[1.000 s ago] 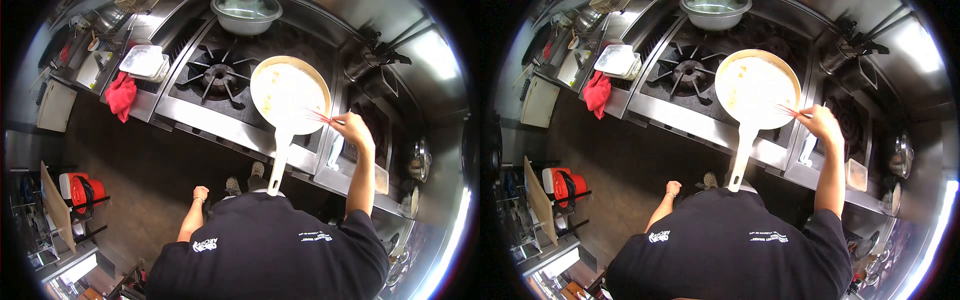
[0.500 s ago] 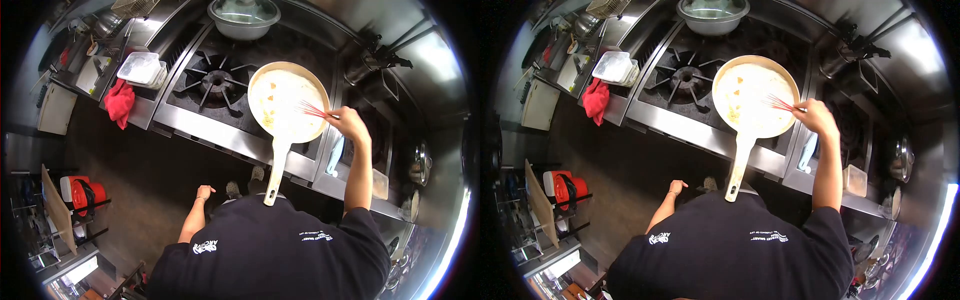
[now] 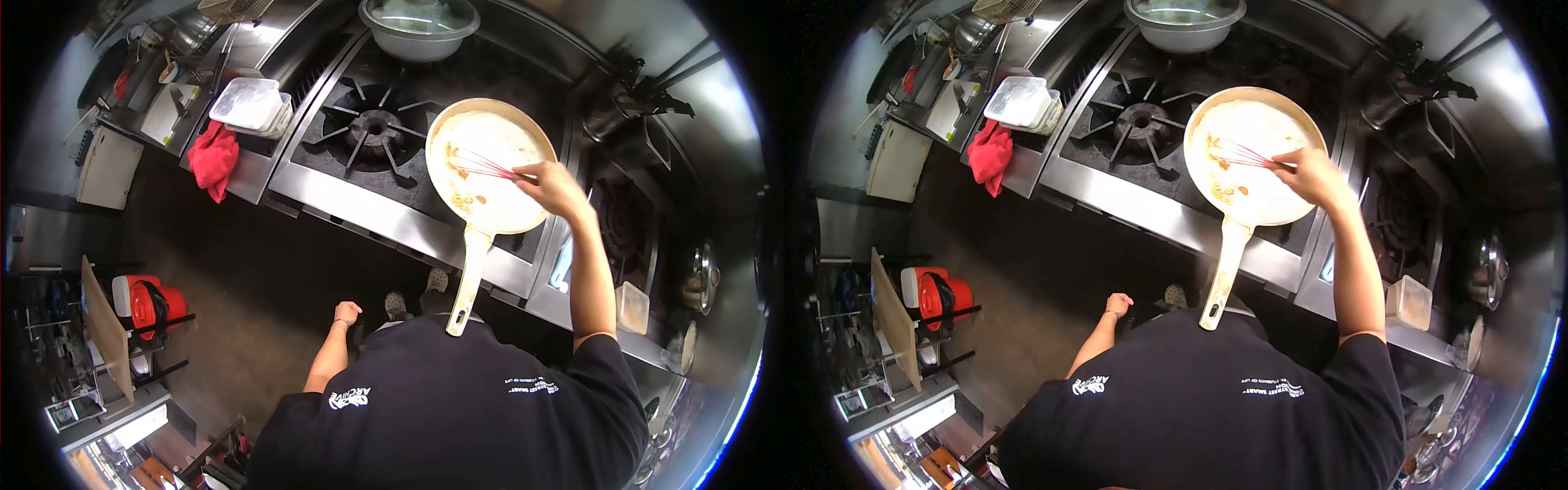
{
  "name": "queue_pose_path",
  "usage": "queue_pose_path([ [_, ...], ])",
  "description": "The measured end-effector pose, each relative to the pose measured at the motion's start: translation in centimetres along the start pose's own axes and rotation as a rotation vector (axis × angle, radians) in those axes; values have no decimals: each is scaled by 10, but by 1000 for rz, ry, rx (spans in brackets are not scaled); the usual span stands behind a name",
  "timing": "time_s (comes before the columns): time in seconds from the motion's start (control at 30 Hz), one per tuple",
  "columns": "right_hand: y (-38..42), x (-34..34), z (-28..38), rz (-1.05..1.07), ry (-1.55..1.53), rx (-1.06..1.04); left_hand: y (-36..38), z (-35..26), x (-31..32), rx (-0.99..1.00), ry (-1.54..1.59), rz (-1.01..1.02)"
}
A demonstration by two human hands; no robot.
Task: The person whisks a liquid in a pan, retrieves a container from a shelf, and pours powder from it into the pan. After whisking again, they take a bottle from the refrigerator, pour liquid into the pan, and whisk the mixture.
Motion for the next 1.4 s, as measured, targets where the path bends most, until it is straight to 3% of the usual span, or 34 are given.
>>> queue_pose_path([
  [0.1,3,-25,-11,-10,8,199,-5,-1,3,3,73,-40],
  [0.13,0,-23,-5,-105,15,198,-7,-1,6,29,50,-70],
  [0.17,-8,-8,-11,-157,-64,80,-5,-1,6,28,49,-68],
  [0.27,13,-4,20,68,-64,-75,-1,-5,9,40,0,-24],
  [0.3,24,-12,15,132,12,23,-1,-4,9,14,37,-28],
  [0.4,36,-28,4,-4,12,207,1,-1,9,-21,83,-24],
  [0.5,19,9,13,-13,-149,-114,6,4,12,-36,74,18],
  [0.53,23,13,22,95,-203,-72,6,6,12,-48,53,45],
  [0.57,28,9,19,76,-135,-97,5,5,9,-46,52,39],
  [0.67,25,-14,6,-7,-22,112,1,10,13,-65,152,-13],
  [0.77,-2,19,22,-207,-62,-131,1,6,13,-55,121,6],
  [0.8,-1,25,33,-80,-147,-161,-1,5,12,-54,120,4],
  [0.93,47,-12,29,122,41,134,-9,3,9,-12,158,-39],
  [0.97,47,-16,18,82,51,172,-10,1,9,6,214,-62],
  [1.03,38,-10,14,-94,50,128,-6,-1,13,22,232,-45],
  [1.1,35,2,19,18,-117,-39,-7,6,16,-2,139,6],
  [1.17,62,-14,18,143,10,102,-1,5,14,-64,140,24],
  [1.3,74,-34,-25,-11,104,365,-2,16,19,-78,181,15],
  [1.37,60,-16,-21,-115,-79,80,2,19,21,-60,158,26],
  [1.4,65,-16,-21,-22,-65,125,3,20,21,-75,111,31],
])
Point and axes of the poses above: each hand's wrist, its own y-axis away from the middle knuckle, its own x-axis out of the palm, z = x × y, the point moved 2 cm from there along -y, towards the middle knuckle, and after that the axes turned 5 degrees about z, right-handed, at the moved point
